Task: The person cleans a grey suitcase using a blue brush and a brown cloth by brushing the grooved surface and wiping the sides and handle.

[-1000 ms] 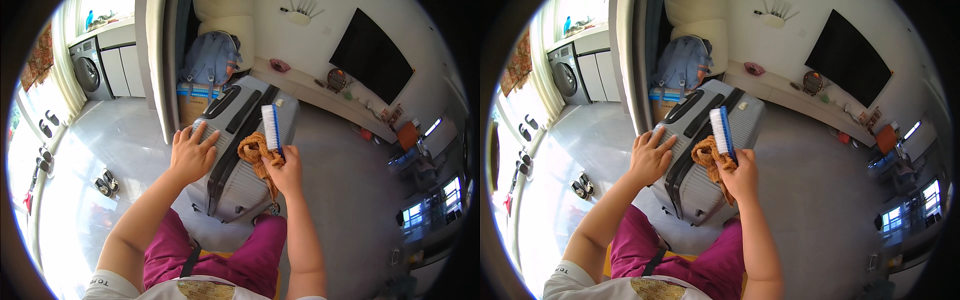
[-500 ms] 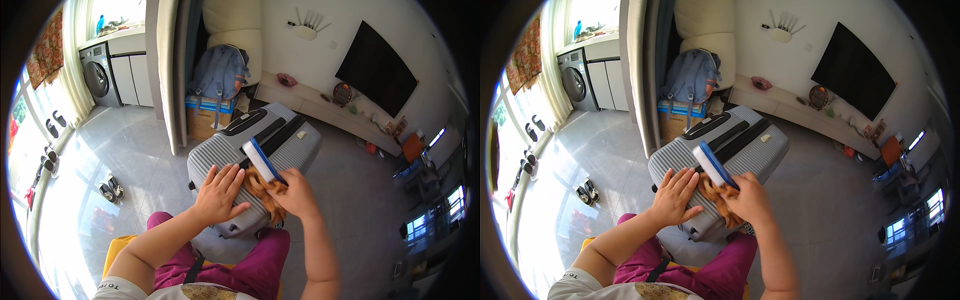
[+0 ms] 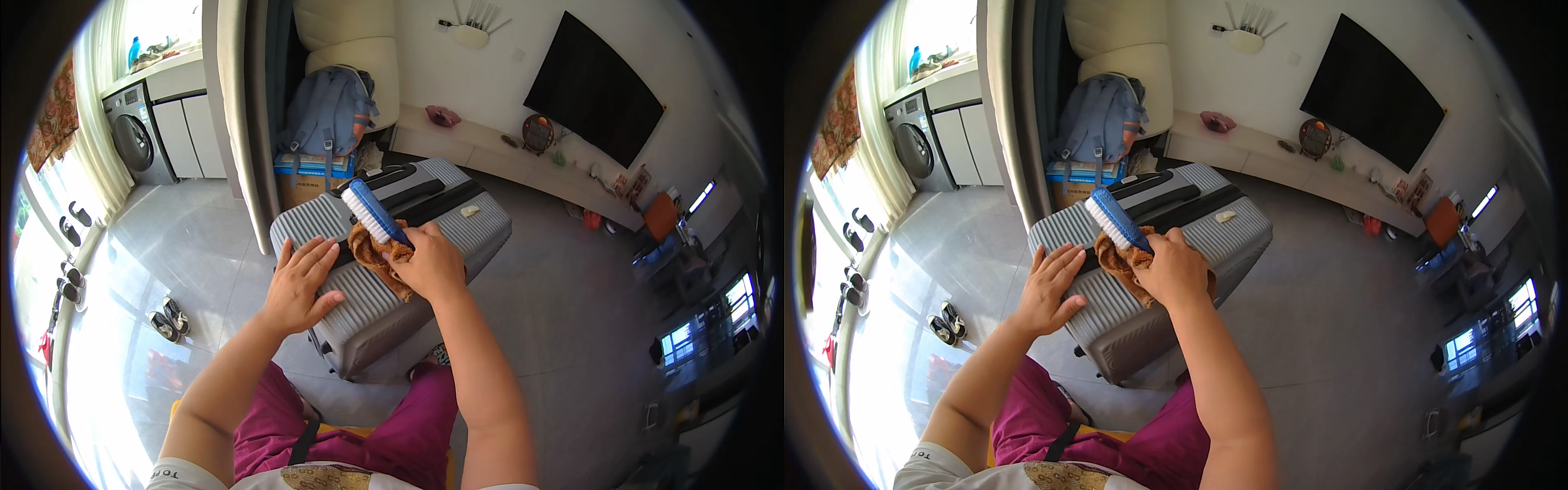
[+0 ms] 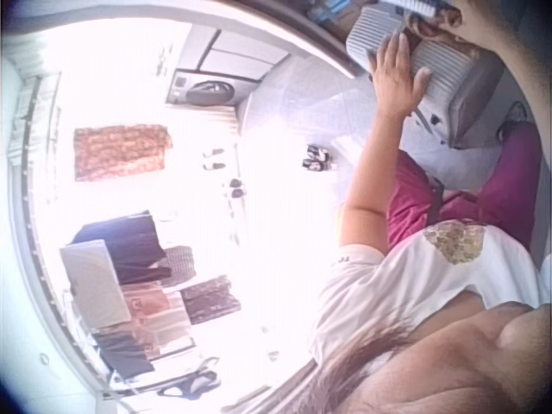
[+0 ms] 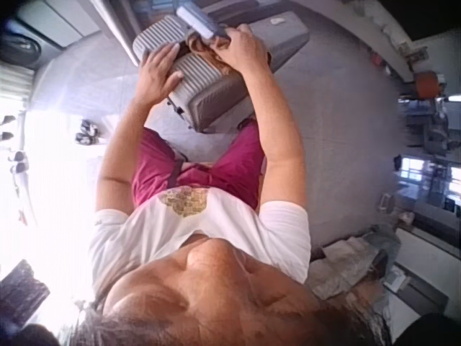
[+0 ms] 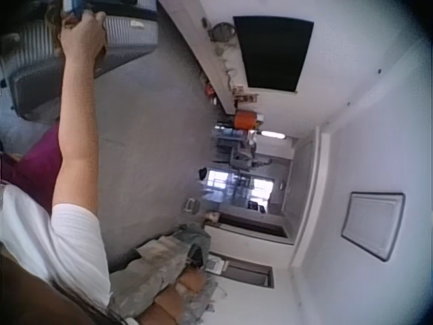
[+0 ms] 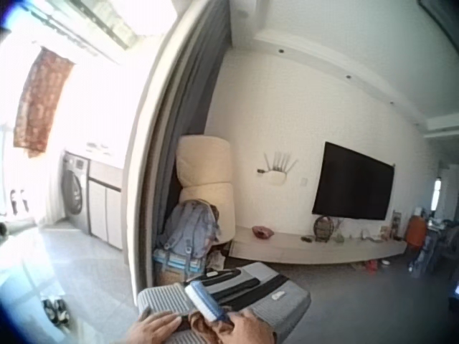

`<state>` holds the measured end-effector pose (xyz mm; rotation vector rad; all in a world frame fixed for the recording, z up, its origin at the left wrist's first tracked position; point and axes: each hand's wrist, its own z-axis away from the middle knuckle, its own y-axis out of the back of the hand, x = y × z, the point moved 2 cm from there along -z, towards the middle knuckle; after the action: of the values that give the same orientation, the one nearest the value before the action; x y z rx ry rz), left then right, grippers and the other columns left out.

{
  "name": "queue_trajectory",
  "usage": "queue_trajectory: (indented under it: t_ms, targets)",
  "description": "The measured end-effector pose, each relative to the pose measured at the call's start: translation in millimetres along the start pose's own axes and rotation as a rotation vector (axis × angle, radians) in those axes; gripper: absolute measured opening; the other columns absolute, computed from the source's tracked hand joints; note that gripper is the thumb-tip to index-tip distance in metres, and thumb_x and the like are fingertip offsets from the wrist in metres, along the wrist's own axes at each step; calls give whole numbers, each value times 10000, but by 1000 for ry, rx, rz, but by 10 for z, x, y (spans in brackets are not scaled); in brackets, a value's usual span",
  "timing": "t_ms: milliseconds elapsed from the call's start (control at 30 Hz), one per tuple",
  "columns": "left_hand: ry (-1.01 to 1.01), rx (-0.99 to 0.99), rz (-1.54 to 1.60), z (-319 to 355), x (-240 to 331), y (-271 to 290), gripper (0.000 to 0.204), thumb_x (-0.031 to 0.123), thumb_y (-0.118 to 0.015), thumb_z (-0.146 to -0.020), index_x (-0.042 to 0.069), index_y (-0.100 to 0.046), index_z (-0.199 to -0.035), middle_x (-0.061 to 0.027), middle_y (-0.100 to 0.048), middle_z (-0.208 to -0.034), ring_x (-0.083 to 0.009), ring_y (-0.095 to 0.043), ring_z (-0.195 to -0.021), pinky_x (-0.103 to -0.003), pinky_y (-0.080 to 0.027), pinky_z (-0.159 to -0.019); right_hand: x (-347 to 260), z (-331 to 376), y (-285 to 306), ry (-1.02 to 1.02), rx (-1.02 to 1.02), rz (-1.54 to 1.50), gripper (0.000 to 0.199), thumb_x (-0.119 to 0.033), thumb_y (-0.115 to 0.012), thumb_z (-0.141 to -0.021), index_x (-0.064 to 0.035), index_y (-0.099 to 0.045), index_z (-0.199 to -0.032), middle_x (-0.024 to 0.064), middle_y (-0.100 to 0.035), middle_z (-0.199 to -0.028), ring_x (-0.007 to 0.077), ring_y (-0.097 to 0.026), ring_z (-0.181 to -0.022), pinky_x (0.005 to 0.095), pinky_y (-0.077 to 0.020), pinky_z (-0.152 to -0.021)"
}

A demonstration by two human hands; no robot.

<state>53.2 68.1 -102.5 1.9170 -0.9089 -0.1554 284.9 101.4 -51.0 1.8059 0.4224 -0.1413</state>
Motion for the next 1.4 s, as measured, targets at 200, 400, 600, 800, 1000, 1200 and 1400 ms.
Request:
queue_trajectory:
  t_ms: [200, 400, 600, 800, 1000, 1200, 1400]
  targets:
    - [10, -32, 67, 5, -192, 111, 676, 512, -442, -953, 35, -428, -1432, -180, -452, -1451, -372, -352, -1393, -605, -127, -1144, 164, 485, 331, 84, -145, -228, 462, -312, -843, -669, -60, -731, -1039, 117, -642, -900, 308, -658, -837, 405, -532, -753]
    - [59, 35, 205, -139, -78, 206, 780, 574, -542, -898, 31, -413, -1443, -191, -453, -1448, -377, -372, -1378, -592, -160, -1142, 461, 654, 697, -113, -25, -913, 376, -131, -845, -700, 43, -676, -987, 80, -685, -904, 166, -660, -816, 316, -529, -763]
    - [90, 402, 1174, -265, 582, 76, 924, 119, -740, -846, 61, -145, -1552, -142, -362, -1503, -263, -422, -1337, -362, -342, -1101, -501, 415, 334, 148, -231, -1255, 757, -340, -832, -744, 26, -503, -1319, 133, -582, -1150, 207, -577, -1087, 342, -457, -960]
    - [181, 682, 396, -178, -18, 780, 556, -17, -722, -699, 80, -607, -1234, -132, -600, -1186, -281, -596, -1106, -382, -466, -986, 373, 656, 389, 17, 458, -593, 355, -269, -758, -837, 2, -689, -1055, 98, -656, -963, 184, -658, -800, 287, -522, -683]
    - [141, -27, -282, -407, 197, 446, 396, 231, -764, -688, 180, -697, -1075, -38, -622, -1097, -289, -541, -1051, -443, -442, -904, 677, 907, 112, 3, 365, -146, 288, -98, -681, -771, 0, -711, -1041, 189, -665, -1166, 340, -671, -996, 385, -543, -858]
    - [42, -166, -371, -901, 485, -112, 351, 270, -724, -775, 142, -658, -1094, -69, -626, -1068, -275, -561, -1020, -430, -447, -869, 685, 1004, -28, -27, 473, -189, 306, -65, -663, -756, -6, -709, -1053, 170, -674, -1160, 324, -678, -988, 382, -546, -860]
    - [-30, 87, -25, -1457, 895, -734, 300, 223, -610, -841, 85, -548, -1099, -133, -605, -1044, -310, -592, -989, -431, -469, -817, 682, 971, -40, -87, 461, -344, 293, -45, -640, -766, -4, -701, -1049, 164, -678, -1150, 339, -676, -971, 391, -544, -858]
